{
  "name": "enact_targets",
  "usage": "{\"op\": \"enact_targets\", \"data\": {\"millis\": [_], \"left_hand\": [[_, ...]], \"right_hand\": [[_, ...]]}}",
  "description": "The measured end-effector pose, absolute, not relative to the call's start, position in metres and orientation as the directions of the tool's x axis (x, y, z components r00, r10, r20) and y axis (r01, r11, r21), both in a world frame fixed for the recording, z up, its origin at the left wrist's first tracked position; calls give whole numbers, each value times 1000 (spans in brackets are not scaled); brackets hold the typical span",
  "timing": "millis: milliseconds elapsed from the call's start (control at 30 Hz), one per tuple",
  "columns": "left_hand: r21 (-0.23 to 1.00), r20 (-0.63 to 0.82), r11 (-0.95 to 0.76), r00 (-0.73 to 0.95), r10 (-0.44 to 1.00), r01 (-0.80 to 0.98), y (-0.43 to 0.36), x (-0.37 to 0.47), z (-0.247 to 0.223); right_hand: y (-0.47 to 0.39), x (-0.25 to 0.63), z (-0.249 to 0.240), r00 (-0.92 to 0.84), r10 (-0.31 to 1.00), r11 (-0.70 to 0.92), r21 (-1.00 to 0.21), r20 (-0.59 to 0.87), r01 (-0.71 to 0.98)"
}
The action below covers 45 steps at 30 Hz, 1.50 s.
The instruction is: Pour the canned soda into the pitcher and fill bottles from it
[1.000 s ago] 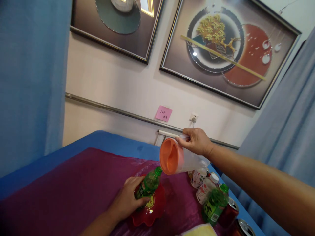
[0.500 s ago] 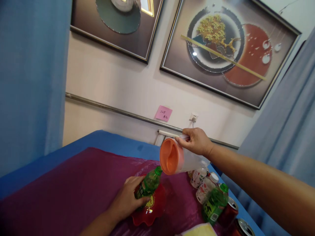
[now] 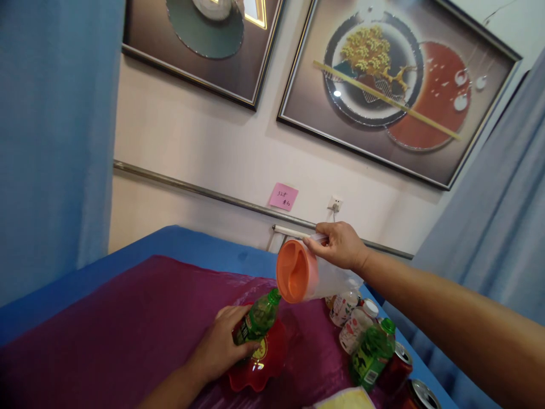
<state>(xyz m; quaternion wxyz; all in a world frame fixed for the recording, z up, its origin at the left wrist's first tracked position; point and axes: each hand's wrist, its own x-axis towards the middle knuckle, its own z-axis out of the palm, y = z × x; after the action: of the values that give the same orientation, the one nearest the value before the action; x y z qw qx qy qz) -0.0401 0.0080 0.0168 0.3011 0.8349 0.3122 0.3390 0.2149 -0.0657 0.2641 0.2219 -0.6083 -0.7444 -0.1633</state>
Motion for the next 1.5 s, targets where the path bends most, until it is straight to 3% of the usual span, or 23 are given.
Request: {"op": "enact_targets", "data": {"millis": [1500], "left_hand": [[717, 383, -620, 563, 733, 319, 6, -39, 19]], "right_hand": [[-66, 218, 263, -162, 839, 211, -37, 519, 977]]}}
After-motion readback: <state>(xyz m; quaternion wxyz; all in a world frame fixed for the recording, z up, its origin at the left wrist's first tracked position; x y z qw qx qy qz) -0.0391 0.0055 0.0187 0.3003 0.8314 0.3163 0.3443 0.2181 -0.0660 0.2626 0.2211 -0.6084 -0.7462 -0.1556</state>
